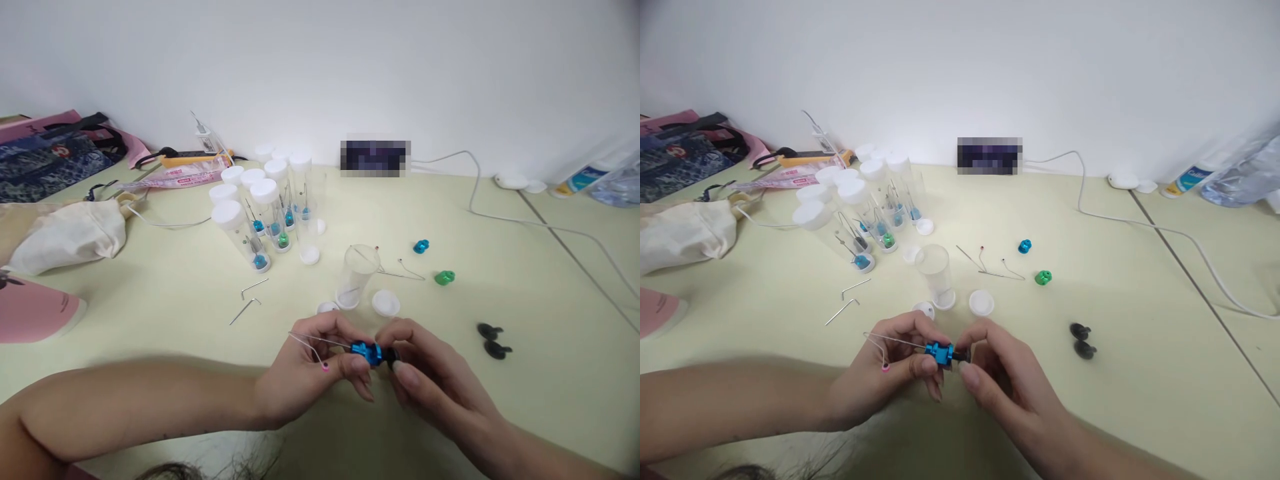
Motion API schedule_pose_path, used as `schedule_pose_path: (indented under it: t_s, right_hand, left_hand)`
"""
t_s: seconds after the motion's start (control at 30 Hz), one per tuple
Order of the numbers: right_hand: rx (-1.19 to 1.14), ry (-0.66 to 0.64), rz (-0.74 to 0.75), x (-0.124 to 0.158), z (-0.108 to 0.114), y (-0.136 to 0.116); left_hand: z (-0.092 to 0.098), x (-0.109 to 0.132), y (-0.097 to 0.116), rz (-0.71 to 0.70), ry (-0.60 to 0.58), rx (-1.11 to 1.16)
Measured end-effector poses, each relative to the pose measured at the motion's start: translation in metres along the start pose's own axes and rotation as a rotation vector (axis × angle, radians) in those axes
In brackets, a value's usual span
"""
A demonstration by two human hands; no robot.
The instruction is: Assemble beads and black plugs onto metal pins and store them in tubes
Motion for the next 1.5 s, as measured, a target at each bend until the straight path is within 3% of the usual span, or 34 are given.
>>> schedule_pose_path:
  t_s: [0.3,0.77,1.03,1.3,1.5]
  right_hand:
    - [0.104,0.006,0.015,-0.0067,-0.0005,-0.001]
    - [0.072,0.005,0.03,-0.0053,-0.0001,0.0]
    - [-0.073,0.02,-0.003,0.0003,0.0002,0.0066]
    - [0.074,0.008,0.021,-0.0049,-0.001,0.0018]
    - [-0.025,0.016,-0.008,-0.0006,0.0011,0.0036]
  left_hand:
    - [0.0004,0.0011,-0.0015,0.012,0.007,-0.008]
    - [0.0,0.0001,0.0001,0.013,0.016,-0.009]
    - [0.0011,0.0,0.0012,-0.001,0.025,-0.019]
    - [0.0016,0.0001,-0.0016,0.004,0.02,-0.008]
    - [0.0014,0.0005,-0.0008,0.0,0.021,-0.004]
Point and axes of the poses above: each hand's wrist, its own x-axis away from the middle knuckle, its own z-axis out of the back of the hand, y = z × x, the point moved 8 cm from there along -x, towards the middle knuckle, and after that the axes turned 5 degrees about -y, right-handed, at the moved point
